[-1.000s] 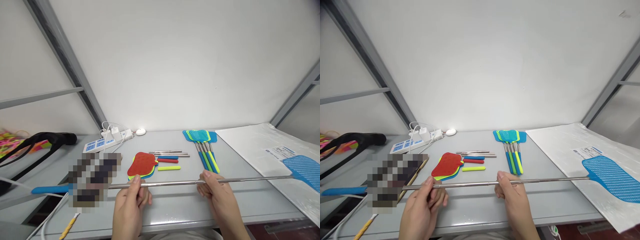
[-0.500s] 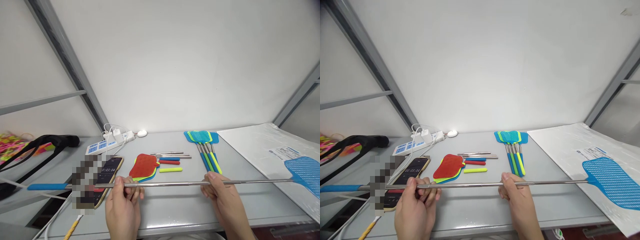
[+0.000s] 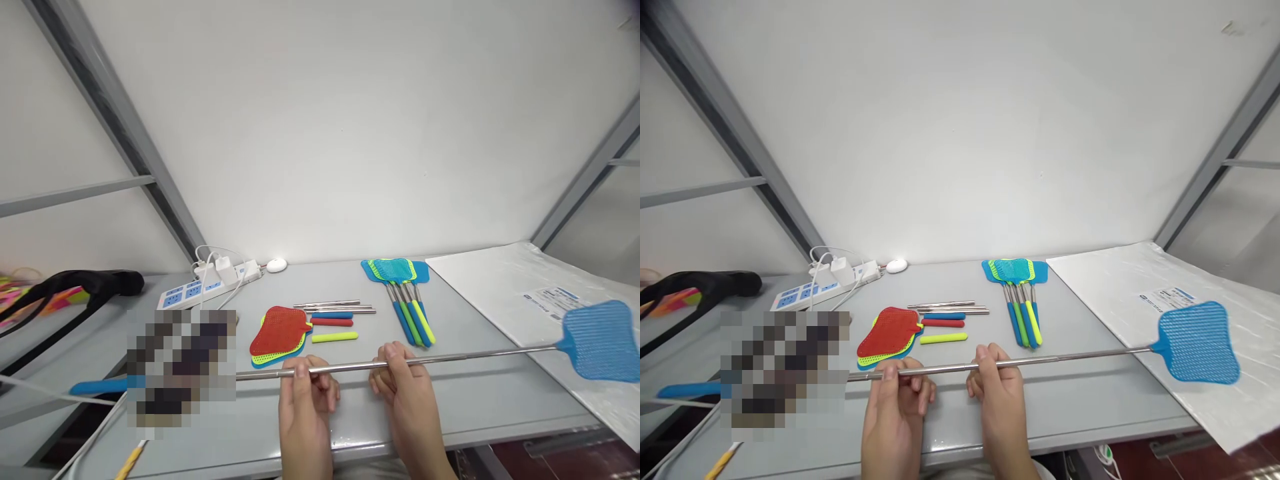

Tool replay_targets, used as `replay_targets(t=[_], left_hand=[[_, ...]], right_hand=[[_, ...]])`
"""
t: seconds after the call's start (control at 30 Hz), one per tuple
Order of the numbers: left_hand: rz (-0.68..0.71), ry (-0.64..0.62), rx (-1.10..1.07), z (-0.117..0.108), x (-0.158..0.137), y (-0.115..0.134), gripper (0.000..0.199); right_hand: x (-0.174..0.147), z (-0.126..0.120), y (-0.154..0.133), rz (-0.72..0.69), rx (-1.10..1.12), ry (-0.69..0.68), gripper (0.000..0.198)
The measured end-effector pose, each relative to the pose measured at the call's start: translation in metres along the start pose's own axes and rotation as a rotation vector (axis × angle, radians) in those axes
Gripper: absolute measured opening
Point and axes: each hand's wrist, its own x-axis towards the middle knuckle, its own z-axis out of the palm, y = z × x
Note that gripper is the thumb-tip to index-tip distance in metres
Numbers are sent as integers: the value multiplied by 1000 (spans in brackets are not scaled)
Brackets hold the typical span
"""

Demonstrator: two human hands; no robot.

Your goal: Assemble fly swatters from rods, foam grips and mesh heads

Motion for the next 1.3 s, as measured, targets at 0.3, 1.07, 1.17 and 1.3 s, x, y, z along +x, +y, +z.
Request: replay_targets(t=[0.3, 1.07, 1.17, 1.3], left_hand=[[-37, 163, -41, -19, 17, 16, 30], [-32, 4, 208, -17, 2, 22, 37], [-79, -178, 240, -5, -5, 16, 39], [-73, -43, 115, -12, 6, 23, 39]], right_hand=[[4, -28, -12, -268, -200, -27, 49], [0, -21, -15, -121, -164, -50, 44], [-4, -19, -2, -105, -179, -158, 47], [4, -25, -16, -155, -121, -64, 50]])
